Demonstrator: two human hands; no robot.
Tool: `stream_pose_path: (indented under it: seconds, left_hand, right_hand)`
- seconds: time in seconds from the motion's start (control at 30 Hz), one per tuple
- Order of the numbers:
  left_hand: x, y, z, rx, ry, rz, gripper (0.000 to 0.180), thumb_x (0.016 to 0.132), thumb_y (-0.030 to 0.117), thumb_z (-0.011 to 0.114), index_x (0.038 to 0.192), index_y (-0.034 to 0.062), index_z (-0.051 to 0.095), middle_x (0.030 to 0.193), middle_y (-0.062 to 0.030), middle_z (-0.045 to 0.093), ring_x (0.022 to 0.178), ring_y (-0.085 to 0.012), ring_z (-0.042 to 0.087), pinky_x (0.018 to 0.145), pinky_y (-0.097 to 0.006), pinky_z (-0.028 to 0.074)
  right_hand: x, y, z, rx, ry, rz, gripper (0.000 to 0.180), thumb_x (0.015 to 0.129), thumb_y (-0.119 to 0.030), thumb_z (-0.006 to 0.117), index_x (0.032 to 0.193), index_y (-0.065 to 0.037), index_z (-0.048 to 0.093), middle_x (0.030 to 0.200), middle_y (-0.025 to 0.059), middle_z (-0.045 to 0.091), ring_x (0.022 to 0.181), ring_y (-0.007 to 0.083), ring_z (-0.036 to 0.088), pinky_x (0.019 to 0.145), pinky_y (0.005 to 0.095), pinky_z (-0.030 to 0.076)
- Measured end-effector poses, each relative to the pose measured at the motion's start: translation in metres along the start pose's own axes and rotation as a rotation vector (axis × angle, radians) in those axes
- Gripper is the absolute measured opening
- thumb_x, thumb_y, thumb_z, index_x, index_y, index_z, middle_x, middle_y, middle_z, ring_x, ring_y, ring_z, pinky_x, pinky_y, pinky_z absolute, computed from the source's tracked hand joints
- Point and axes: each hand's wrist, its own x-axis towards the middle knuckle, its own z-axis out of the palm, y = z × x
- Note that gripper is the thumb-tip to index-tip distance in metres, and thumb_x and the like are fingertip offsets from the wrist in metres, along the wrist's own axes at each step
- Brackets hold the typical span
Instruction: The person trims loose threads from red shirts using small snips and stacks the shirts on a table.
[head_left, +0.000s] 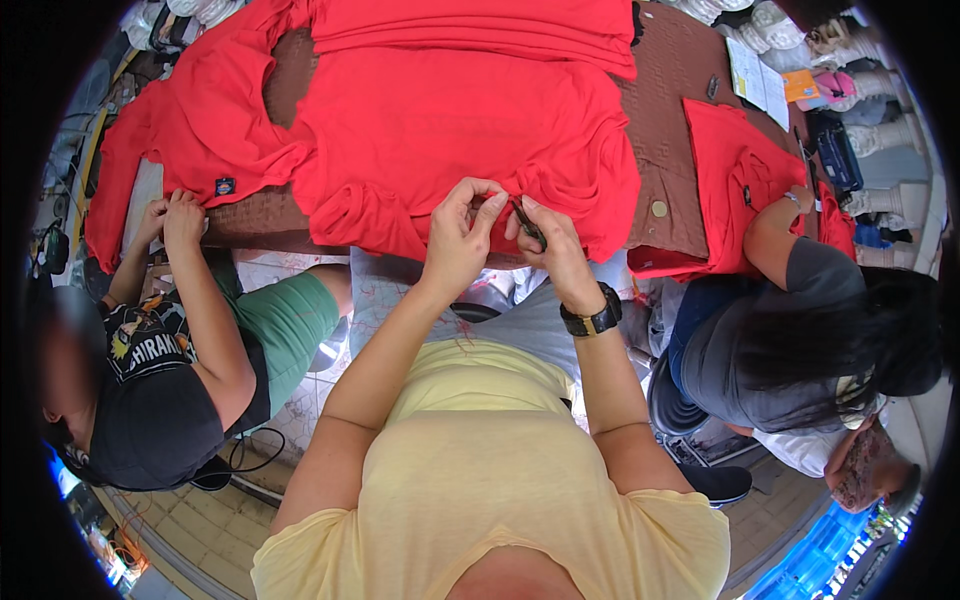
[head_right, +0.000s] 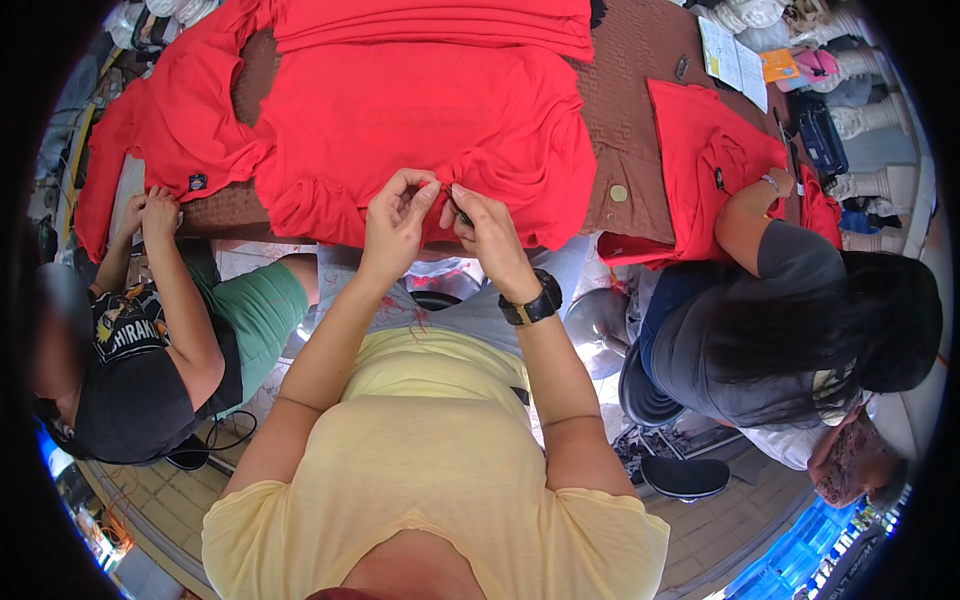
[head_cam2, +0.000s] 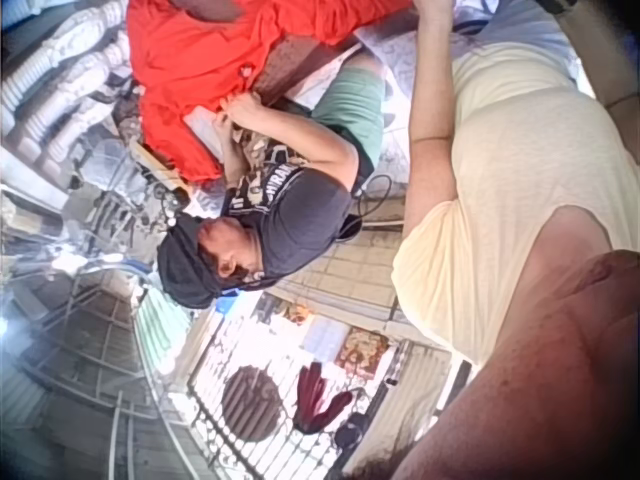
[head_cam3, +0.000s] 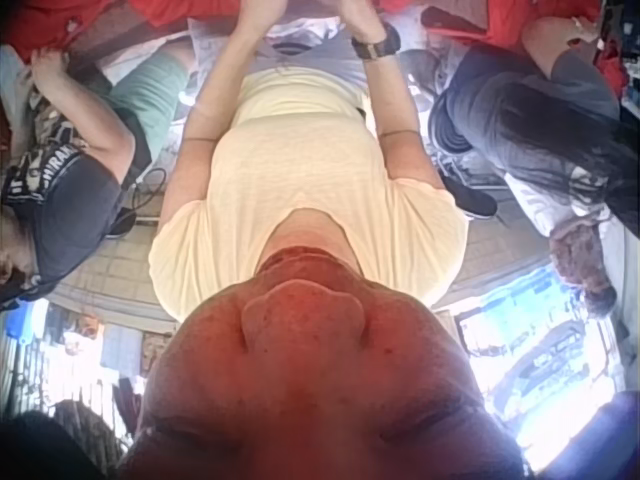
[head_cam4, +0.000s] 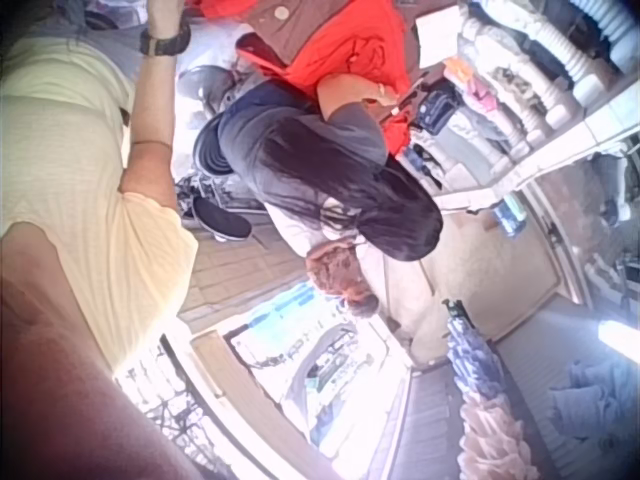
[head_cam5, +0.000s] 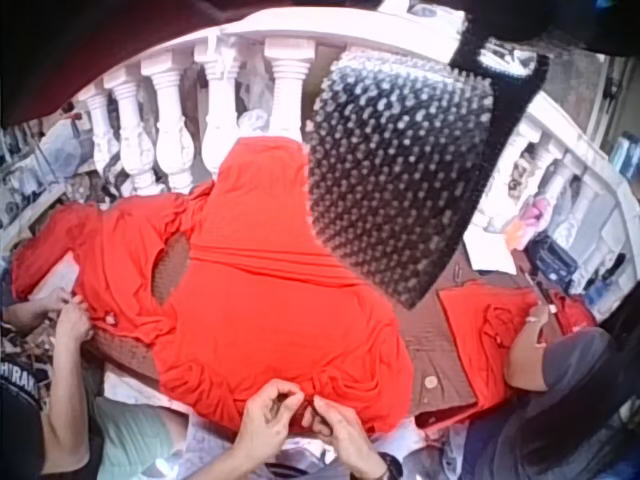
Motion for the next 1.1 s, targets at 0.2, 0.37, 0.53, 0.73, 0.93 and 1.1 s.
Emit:
stream_pose_path:
  seconds: [0.2, 0.37, 0.53, 0.73, 0.93, 1.1]
  left_hand:
    - [0.003, -0.003, -0.001, -0.037, -0.008, -0.035, 0.013, 0.102, 0.010, 0.057, 0.105, -0.0026, 0.059, 0.092, -0.0032, 0.062, 0.082, -0.0060, 0.057, 0.075, -0.022, 0.047]
    - [0.004, -0.002, -0.001, -0.052, -0.073, -0.089, 0.012, 0.102, 0.008, 0.057, 0.107, -0.0022, 0.058, 0.091, -0.0036, 0.061, 0.081, -0.0076, 0.058, 0.071, -0.024, 0.050]
    - [0.000, 0.010, 0.011, -0.035, -0.031, -0.014, 0.011, 0.095, 0.000, 0.063, 0.106, -0.0029, 0.061, 0.098, -0.0038, 0.059, 0.091, -0.0106, 0.062, 0.080, -0.026, 0.053]
    - [0.004, -0.005, 0.007, 0.068, 0.052, 0.012, 0.012, 0.085, -0.006, 0.073, 0.095, -0.0051, 0.066, 0.091, -0.0039, 0.060, 0.084, -0.0112, 0.065, 0.075, -0.024, 0.054]
    - [0.006, 0.013, -0.001, 0.341, -0.016, -0.025, 0.012, 0.084, -0.005, 0.075, 0.093, -0.0043, 0.066, 0.088, -0.0025, 0.063, 0.083, -0.0090, 0.063, 0.075, -0.023, 0.053]
    - [0.009, -0.013, -0.016, 0.020, -0.120, -0.106, 0.010, 0.088, -0.002, 0.072, 0.094, -0.0003, 0.065, 0.090, 0.0001, 0.063, 0.082, -0.0081, 0.061, 0.076, -0.024, 0.052]
  right_hand:
    - [-0.007, -0.018, -0.002, -0.499, 0.313, -0.579, 0.013, 0.092, -0.012, 0.067, 0.090, 0.001, 0.064, 0.074, 0.0019, 0.052, 0.060, 0.0100, 0.049, 0.053, 0.0259, 0.038]
    - [0.005, -0.023, -0.007, -0.611, 0.235, -0.644, 0.013, 0.084, 0.001, 0.067, 0.097, 0.002, 0.064, 0.086, 0.0148, 0.060, 0.080, 0.0294, 0.065, 0.069, 0.0371, 0.051]
    - [0.007, -0.015, -0.002, -0.713, 0.384, -0.580, 0.008, 0.086, -0.004, 0.067, 0.091, 0.002, 0.063, 0.085, 0.0151, 0.059, 0.077, 0.0337, 0.063, 0.064, 0.0417, 0.047]
    - [0.004, -0.014, 0.008, -0.817, 0.445, -0.544, 0.010, 0.087, -0.006, 0.066, 0.094, 0.000, 0.061, 0.089, 0.0158, 0.059, 0.079, 0.0390, 0.063, 0.064, 0.0467, 0.047]
    - [0.000, -0.010, 0.009, -0.958, 0.458, -0.598, 0.015, 0.084, -0.002, 0.065, 0.098, -0.003, 0.060, 0.095, 0.0146, 0.056, 0.076, 0.0391, 0.063, 0.059, 0.0488, 0.047]
    - [-0.001, -0.011, 0.014, -0.991, 0.463, -0.677, 0.021, 0.080, 0.002, 0.065, 0.099, -0.003, 0.059, 0.096, 0.0134, 0.054, 0.073, 0.0380, 0.064, 0.058, 0.0483, 0.048]
